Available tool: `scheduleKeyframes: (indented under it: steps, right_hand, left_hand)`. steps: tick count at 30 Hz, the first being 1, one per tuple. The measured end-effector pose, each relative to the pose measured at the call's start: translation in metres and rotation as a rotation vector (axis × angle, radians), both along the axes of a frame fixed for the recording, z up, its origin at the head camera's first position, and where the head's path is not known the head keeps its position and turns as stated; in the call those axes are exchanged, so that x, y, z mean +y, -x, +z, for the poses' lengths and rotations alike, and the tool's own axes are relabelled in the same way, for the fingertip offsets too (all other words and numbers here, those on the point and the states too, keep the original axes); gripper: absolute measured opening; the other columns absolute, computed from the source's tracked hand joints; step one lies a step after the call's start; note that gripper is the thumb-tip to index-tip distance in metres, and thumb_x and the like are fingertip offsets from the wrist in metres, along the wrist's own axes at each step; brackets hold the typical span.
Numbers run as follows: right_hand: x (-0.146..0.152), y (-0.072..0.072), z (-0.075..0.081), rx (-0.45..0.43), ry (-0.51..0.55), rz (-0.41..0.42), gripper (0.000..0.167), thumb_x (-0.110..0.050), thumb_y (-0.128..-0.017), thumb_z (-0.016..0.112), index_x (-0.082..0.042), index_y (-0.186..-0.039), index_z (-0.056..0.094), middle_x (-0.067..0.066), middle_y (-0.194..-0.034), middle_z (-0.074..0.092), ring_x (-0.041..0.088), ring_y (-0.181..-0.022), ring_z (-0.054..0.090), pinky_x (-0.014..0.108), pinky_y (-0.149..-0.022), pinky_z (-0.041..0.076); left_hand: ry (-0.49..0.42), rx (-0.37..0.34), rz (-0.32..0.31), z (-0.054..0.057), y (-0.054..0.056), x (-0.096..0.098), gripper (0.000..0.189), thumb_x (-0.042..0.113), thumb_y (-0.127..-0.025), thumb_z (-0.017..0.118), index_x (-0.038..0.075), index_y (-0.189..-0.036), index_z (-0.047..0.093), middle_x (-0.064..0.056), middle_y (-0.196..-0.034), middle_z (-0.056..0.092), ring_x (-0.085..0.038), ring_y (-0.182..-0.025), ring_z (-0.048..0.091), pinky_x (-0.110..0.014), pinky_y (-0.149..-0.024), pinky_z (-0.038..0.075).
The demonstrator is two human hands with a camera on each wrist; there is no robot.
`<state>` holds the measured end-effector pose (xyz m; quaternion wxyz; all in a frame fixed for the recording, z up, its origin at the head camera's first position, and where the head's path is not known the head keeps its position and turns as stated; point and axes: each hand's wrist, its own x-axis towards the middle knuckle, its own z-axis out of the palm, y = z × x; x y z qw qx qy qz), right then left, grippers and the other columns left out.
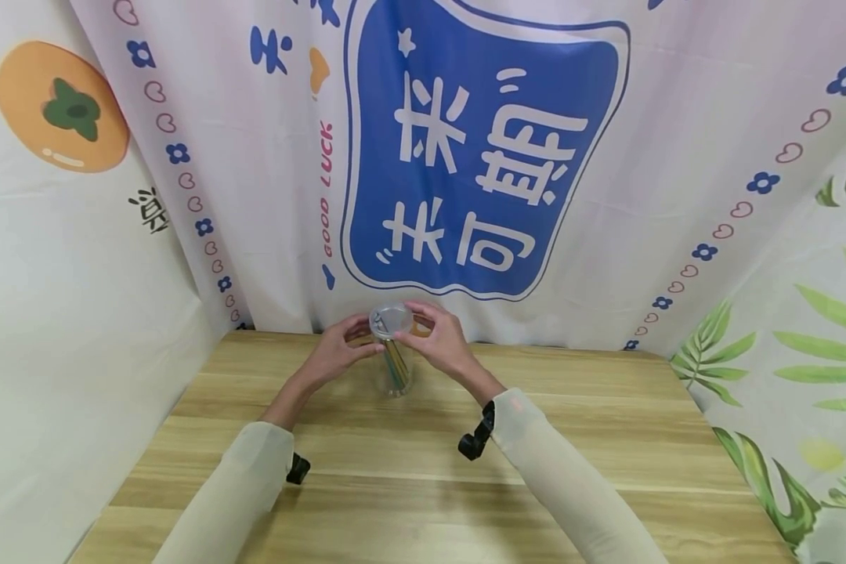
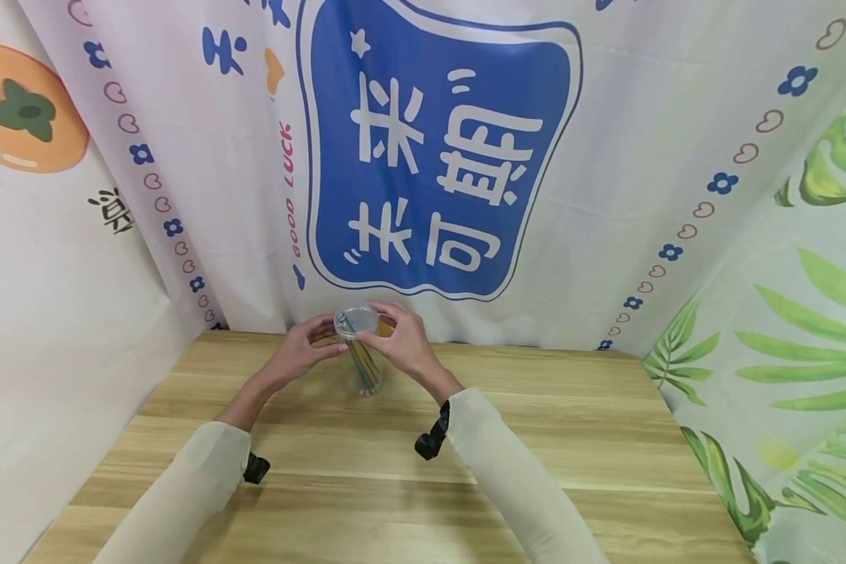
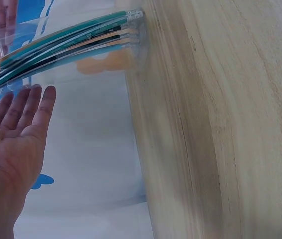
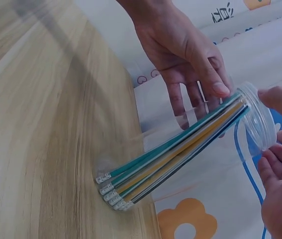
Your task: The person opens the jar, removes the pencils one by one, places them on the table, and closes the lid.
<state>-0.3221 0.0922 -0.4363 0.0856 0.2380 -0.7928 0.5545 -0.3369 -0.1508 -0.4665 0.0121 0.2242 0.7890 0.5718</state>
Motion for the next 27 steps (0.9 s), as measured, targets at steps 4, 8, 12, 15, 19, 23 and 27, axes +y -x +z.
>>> scheduleKeyframes:
  steps: [4, 8, 12, 15, 19, 23, 27]
  right_hand:
    - [-0.003, -0.0011, 0.0016, 0.026, -0.005, -0.034, 0.056, -0.015, -0.09, 0.087, 0.0, -0.139, 0.066, 0.018, -0.138, 0.063, 0.032, -0.129, 0.066, 0.043, -0.109, 0.056]
    - [-0.0035, -0.0006, 0.0013, 0.053, -0.025, -0.048, 0.054, -0.016, -0.09, 0.088, 0.001, -0.136, 0.068, 0.021, -0.137, 0.064, 0.03, -0.125, 0.067, 0.037, -0.107, 0.057]
    - [-0.0035, -0.0008, 0.0007, 0.067, -0.032, -0.054, 0.053, -0.018, -0.089, 0.089, 0.0, -0.135, 0.069, 0.018, -0.134, 0.066, 0.029, -0.123, 0.068, 0.035, -0.105, 0.058]
    - [-0.0031, -0.001, 0.0003, 0.065, -0.035, -0.057, 0.053, -0.018, -0.089, 0.089, -0.001, -0.135, 0.069, 0.013, -0.134, 0.068, 0.028, -0.123, 0.068, 0.035, -0.105, 0.058]
    - [-0.0023, -0.0002, -0.0007, 0.057, -0.019, -0.033, 0.053, -0.016, -0.09, 0.087, 0.0, -0.137, 0.068, 0.015, -0.134, 0.068, 0.032, -0.125, 0.068, 0.044, -0.106, 0.058]
    - [-0.0008, 0.0009, -0.001, 0.03, 0.003, 0.002, 0.053, -0.014, -0.092, 0.085, 0.0, -0.139, 0.066, 0.018, -0.137, 0.066, 0.036, -0.128, 0.066, 0.056, -0.108, 0.054]
    - [0.0009, 0.0015, -0.0004, -0.002, -0.006, 0.02, 0.052, -0.012, -0.095, 0.081, -0.002, -0.143, 0.064, 0.017, -0.142, 0.065, 0.035, -0.132, 0.064, 0.054, -0.112, 0.052]
  left_hand:
    - [-0.016, -0.019, 0.01, 0.0017, 0.0, -0.0019, 0.065, 0.015, -0.096, 0.081, -0.003, -0.151, 0.052, -0.025, -0.145, 0.062, -0.042, -0.135, 0.06, -0.034, -0.1, 0.061]
    - [-0.012, -0.012, 0.014, 0.0026, 0.0008, -0.0032, 0.064, 0.016, -0.096, 0.081, -0.002, -0.15, 0.054, -0.025, -0.143, 0.063, -0.041, -0.134, 0.061, -0.034, -0.099, 0.062]
    - [-0.006, 0.007, 0.017, 0.0028, 0.0012, -0.0042, 0.063, 0.017, -0.096, 0.081, -0.002, -0.15, 0.054, -0.024, -0.142, 0.064, -0.041, -0.133, 0.062, -0.035, -0.099, 0.062]
    - [-0.01, 0.013, 0.019, 0.0038, 0.0014, -0.0033, 0.062, 0.016, -0.096, 0.081, -0.002, -0.149, 0.055, -0.025, -0.142, 0.064, -0.041, -0.132, 0.063, -0.035, -0.099, 0.062]
    - [-0.013, 0.016, 0.021, 0.0042, 0.002, -0.0029, 0.061, 0.014, -0.096, 0.081, -0.003, -0.148, 0.056, -0.025, -0.141, 0.064, -0.042, -0.131, 0.063, -0.034, -0.099, 0.062]
    - [-0.013, 0.019, 0.02, 0.0038, 0.0034, -0.003, 0.06, 0.014, -0.096, 0.08, -0.003, -0.148, 0.056, -0.025, -0.141, 0.064, -0.042, -0.131, 0.063, -0.033, -0.1, 0.061]
    - [-0.021, 0.013, 0.019, 0.0035, 0.0048, -0.0026, 0.059, 0.014, -0.096, 0.081, -0.003, -0.148, 0.056, -0.025, -0.141, 0.065, -0.042, -0.131, 0.063, -0.033, -0.099, 0.061]
